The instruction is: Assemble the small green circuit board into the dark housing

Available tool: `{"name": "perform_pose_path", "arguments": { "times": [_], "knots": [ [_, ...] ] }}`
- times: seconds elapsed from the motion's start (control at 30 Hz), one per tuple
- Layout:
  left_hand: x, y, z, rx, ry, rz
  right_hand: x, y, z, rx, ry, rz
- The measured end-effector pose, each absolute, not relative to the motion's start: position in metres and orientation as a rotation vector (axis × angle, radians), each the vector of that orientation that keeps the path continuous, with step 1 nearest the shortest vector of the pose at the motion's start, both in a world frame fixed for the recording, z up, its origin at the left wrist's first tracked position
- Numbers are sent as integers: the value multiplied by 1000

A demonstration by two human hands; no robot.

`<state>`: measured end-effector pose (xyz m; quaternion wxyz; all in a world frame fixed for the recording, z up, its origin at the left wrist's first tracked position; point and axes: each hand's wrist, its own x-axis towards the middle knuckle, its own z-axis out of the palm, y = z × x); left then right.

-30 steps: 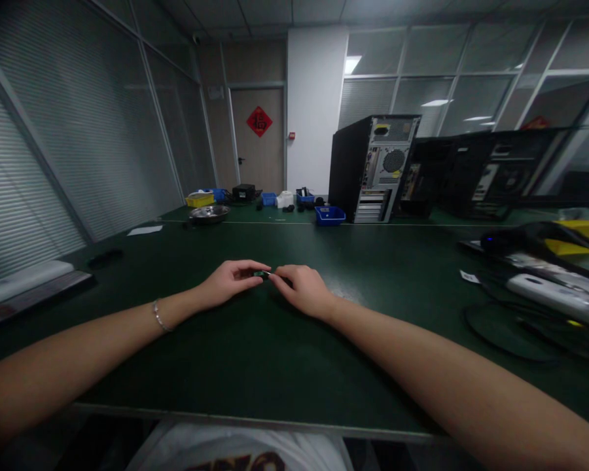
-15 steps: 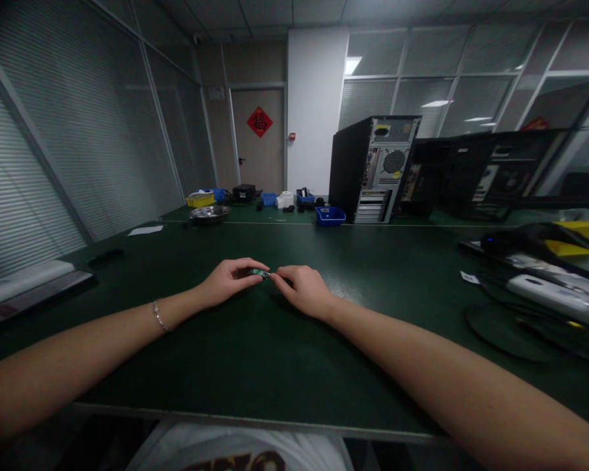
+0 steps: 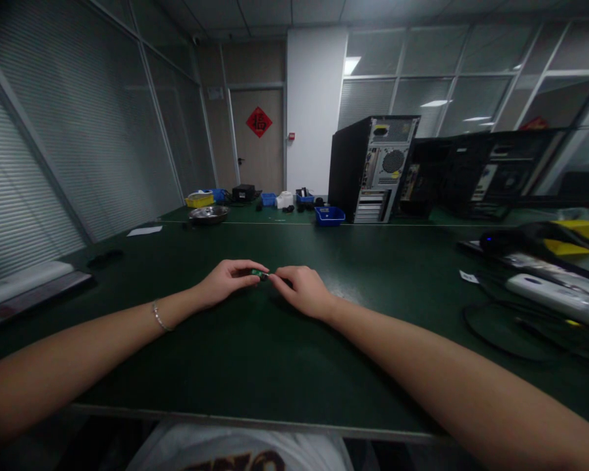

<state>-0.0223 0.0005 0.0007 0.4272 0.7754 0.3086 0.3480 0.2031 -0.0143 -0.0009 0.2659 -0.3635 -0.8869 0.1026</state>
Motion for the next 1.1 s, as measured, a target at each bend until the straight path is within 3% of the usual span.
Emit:
{"name": "perform_pose_path", "arguments": {
  "times": [1.1],
  "knots": [
    [-22,1,0,1855,788,833,203,-16,2,-884,-2444,312]
  ]
}}
